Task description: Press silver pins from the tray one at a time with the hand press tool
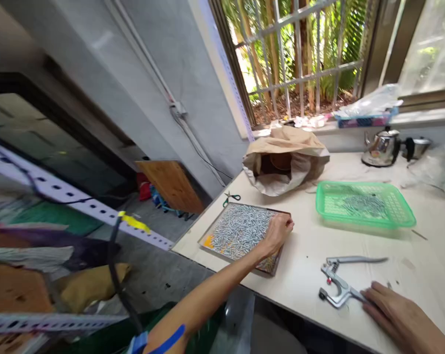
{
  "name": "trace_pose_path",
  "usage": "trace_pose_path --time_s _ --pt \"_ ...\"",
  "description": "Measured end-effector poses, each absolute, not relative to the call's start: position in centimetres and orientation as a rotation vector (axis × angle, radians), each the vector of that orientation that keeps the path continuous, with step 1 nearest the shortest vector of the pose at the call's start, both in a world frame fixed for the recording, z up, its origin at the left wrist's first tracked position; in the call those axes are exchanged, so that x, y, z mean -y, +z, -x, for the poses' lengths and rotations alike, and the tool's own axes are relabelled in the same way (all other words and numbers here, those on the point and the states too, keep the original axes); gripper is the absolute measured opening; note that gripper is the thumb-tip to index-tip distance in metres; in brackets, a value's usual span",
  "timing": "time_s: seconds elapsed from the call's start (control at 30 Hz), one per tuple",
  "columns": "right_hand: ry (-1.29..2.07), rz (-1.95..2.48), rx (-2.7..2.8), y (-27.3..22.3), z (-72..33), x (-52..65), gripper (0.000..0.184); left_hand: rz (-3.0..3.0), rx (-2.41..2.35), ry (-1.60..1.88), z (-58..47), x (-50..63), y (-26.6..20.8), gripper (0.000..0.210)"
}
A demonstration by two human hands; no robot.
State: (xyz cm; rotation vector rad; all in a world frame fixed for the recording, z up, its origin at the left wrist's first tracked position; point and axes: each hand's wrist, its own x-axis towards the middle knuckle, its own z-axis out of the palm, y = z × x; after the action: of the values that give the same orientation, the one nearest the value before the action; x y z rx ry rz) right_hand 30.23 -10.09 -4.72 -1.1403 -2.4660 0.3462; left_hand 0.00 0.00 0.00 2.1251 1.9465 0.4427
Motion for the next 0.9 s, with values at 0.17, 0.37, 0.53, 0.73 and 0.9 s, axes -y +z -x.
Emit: trace_pose_path --time_s 0.17,0.37,0.53,0.73,0.9 --pt "0.337 1.161 2.548 -3.2 -29.8 10.7 0.028 -1.629 -1.614 0.591 -2.3 6.9 -0.1 0.02" --pt "0.108 1.089 2.578 -3.3 -29.4 11.5 0.026 -1.062 -1.464 0.575 -4.9 10.6 -2.9 0.027" --pt "0.027 1.009 2.597 -2.4 -29.2 12.0 0.028 -1.081 -1.49 0.565 -5.8 10.9 -3.6 0.025" --pt "-0.045 1.022 2.612 -2.4 -29.0 12.0 0.029 -1.138 -1.497 0.406 -6.3 10.2 -3.0 0.021" --pt "0.014 1.097 2.656 -2.7 -29.0 11.7 0.027 -1.084 -1.461 0.172 -6.4 9.0 -2.6 0.018"
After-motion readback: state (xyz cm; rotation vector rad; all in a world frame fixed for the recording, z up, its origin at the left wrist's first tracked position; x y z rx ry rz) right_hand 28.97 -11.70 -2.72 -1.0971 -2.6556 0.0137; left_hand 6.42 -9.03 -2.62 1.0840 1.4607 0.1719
